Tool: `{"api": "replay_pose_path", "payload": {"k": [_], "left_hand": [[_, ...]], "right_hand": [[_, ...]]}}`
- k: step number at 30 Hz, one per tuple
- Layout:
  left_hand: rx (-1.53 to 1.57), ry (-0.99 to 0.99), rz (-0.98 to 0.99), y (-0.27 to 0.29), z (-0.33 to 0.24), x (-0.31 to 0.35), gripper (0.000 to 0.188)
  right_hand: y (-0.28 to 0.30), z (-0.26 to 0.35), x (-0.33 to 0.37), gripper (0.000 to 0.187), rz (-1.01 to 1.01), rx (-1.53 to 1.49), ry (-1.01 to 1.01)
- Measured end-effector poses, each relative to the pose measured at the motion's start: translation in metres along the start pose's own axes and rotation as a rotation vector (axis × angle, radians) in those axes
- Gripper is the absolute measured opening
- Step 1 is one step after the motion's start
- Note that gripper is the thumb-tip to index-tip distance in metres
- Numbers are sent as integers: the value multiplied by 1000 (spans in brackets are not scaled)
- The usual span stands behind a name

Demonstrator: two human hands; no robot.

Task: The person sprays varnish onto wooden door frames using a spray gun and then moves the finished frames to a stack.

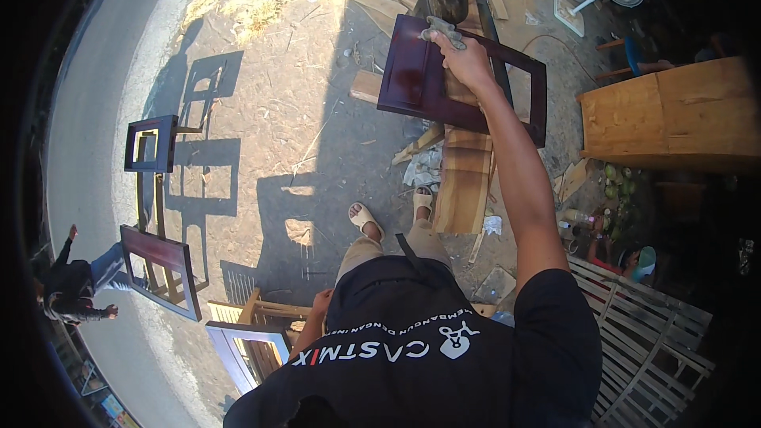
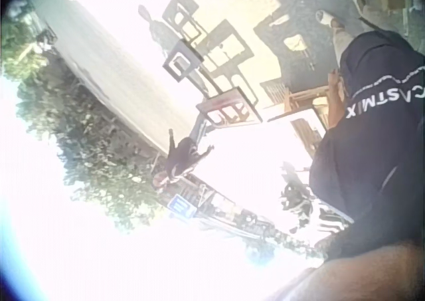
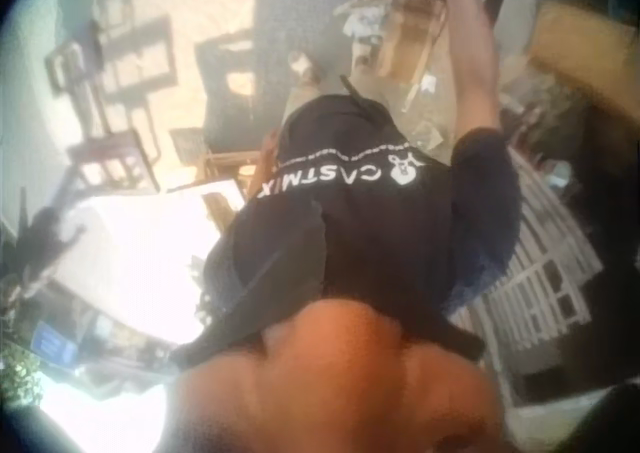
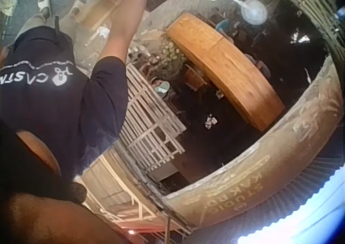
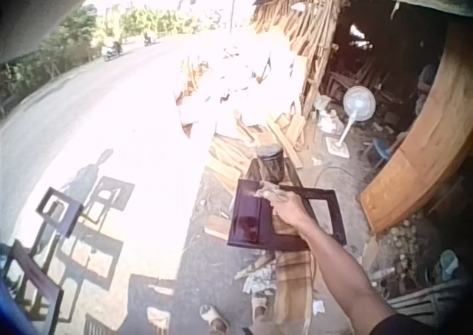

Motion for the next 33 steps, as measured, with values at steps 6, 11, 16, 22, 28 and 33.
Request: {"api": "replay_pose_path", "payload": {"k": [6, 11, 16, 22, 28, 33], "left_hand": [[52, 49, 107, 17, -8, -39, 39], [139, 44, 186, 40, -18, -89, 37], [80, -90, 183, 65, -52, -114, 37], [48, -95, 192, 82, -54, -113, 38], [-131, -138, 189, 84, -67, -79, 39], [-72, -114, 216, 83, -80, -73, 40]], "right_hand": [[34, -21, 122, 50, 106, -204, -67], [26, -20, 195, 45, 47, -261, -99], [6, -25, 220, 42, -60, -120, -98], [48, -69, 231, 42, -278, -215, -253], [97, -125, 233, 51, -489, -104, -416], [135, -195, 227, 55, -640, -14, -446]]}}
Point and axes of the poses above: each hand's wrist, its own x-axis away from the middle knuckle, its own y-axis out of the back of the hand, z = x × y, the point moved 2 cm from there along -x, towards the middle knuckle, and after that the axes turned 10 degrees about -z, right-handed, at the moved point
